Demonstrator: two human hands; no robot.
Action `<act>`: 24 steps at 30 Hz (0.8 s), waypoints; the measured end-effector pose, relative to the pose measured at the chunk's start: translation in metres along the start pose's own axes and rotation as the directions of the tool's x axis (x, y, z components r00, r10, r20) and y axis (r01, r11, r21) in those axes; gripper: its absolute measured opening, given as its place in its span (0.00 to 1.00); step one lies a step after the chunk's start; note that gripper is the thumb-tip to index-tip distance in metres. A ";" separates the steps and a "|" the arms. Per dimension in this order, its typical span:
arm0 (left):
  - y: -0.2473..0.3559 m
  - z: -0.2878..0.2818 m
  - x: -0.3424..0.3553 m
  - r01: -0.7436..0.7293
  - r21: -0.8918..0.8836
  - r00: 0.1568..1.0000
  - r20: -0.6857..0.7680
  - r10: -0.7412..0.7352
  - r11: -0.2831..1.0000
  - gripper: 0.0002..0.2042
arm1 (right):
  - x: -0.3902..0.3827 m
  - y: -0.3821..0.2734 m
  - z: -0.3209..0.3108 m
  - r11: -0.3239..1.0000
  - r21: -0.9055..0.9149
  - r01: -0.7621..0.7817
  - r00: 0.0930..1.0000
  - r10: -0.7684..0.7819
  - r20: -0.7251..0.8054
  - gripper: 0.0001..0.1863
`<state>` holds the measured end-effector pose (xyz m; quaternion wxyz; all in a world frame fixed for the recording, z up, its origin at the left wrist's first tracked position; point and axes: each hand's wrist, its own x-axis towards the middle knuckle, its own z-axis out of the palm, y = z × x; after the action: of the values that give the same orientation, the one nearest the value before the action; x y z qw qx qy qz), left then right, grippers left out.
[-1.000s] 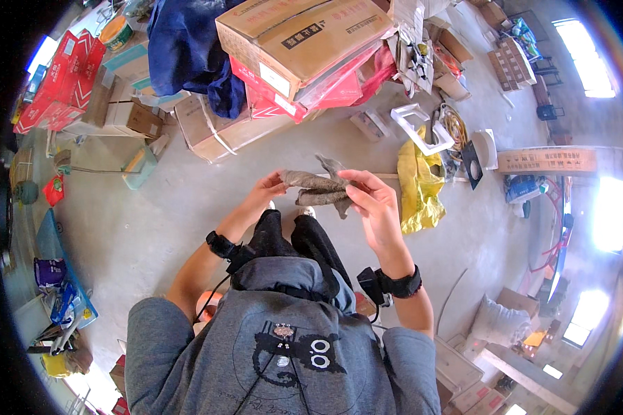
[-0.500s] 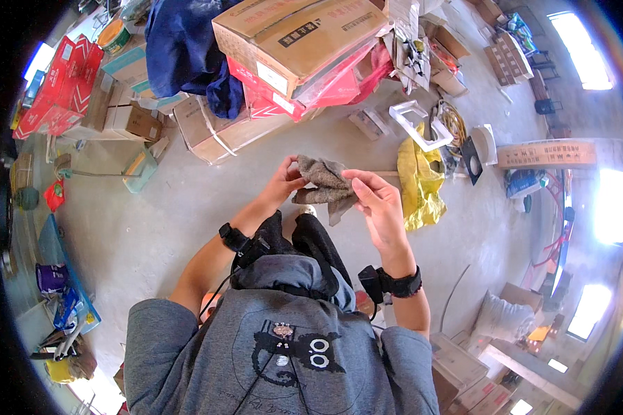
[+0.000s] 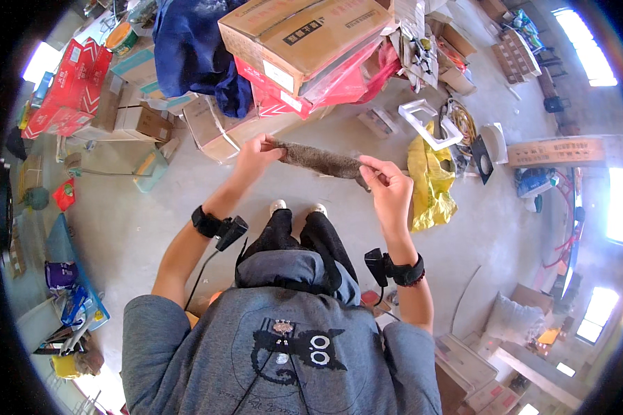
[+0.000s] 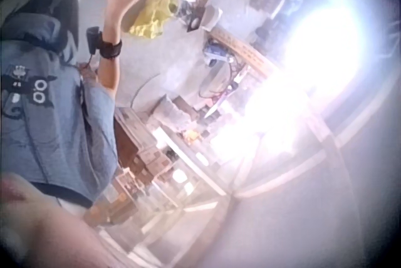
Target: The person wipes the exterior surface of a red cardboard box with a cloth and then places the cloth inside an open brown box.
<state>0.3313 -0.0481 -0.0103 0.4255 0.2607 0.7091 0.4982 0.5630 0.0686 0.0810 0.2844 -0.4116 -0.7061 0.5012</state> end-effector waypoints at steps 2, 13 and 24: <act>0.010 -0.011 0.003 -0.053 0.102 0.998 -0.022 0.056 0.993 0.19 | 0.003 -0.002 0.002 0.983 -0.161 0.092 0.995 -0.096 -0.012 0.14; 0.144 -0.060 0.010 -0.461 0.586 0.875 0.178 0.449 0.666 0.15 | 0.061 -0.027 0.012 0.684 -0.544 0.486 0.843 -0.530 0.086 0.12; 0.160 -0.078 0.025 -0.476 0.800 0.714 0.108 0.692 0.365 0.16 | 0.087 -0.068 0.021 0.708 -0.426 0.563 0.806 -0.584 0.095 0.10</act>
<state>0.2425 -0.0076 0.1403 -0.0320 0.5898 0.7557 0.2828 0.4818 0.1233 0.1371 0.3430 -0.2361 -0.8851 0.2078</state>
